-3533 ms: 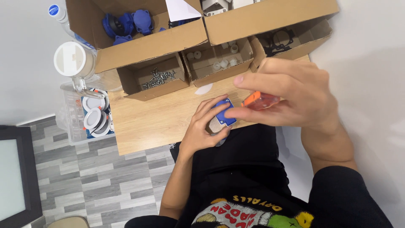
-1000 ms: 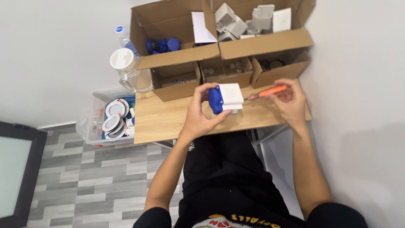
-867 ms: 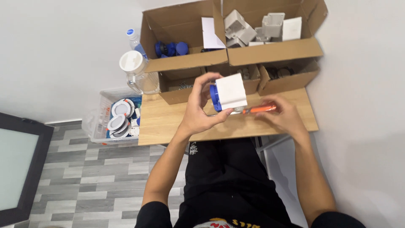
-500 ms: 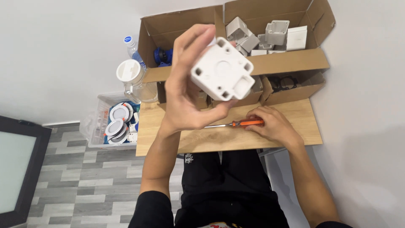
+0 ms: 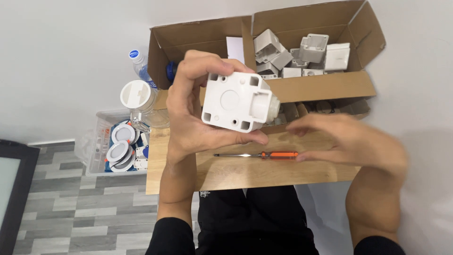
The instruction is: The person assembles a small electrical junction box by inserting a black internal component into a white housing, then attaching a blue cover. They use an orange screwdriver to secure the cover with multiple screws taken from a nearby cardboard box.
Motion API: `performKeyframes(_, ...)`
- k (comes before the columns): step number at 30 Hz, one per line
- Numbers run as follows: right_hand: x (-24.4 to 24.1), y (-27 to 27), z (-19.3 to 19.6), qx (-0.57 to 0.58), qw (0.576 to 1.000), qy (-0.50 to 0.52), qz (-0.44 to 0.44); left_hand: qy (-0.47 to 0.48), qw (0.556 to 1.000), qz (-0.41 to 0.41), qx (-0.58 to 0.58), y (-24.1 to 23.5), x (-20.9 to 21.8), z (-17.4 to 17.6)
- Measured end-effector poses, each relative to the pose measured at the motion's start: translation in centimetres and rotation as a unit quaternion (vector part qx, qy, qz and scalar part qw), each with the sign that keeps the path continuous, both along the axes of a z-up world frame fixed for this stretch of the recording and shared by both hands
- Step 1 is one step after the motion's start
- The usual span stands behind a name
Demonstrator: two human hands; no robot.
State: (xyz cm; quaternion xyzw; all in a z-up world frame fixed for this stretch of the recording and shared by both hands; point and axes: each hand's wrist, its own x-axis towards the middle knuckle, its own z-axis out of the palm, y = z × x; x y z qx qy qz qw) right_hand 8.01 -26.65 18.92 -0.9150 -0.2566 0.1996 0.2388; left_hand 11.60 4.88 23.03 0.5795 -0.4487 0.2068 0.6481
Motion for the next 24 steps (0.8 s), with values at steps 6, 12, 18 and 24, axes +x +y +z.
performKeyframes(6, 2.1, 2.2, 6.7, 0.173, 0.968, -0.178, 0.024, 0.021, 1.000, 0.021, 0.003, 1.8, 0.1, 0.4)
performKeyframes(12, 2.8, 4.7, 5.7, 0.352, 0.911, -0.214, 0.010, -0.029, 0.996, 0.066, 0.045, 3.2, 1.3, 0.0)
performKeyframes(18, 4.2, 4.8, 5.5, 0.358, 0.908, -0.213, -0.038, -0.050, 0.989, 0.109, 0.088, 4.0, 2.0, 0.3)
performKeyframes(24, 4.9, 5.2, 5.3, 0.347, 0.917, -0.196, -0.018, -0.090, 0.986, 0.033, 0.134, 3.6, 3.5, -0.1)
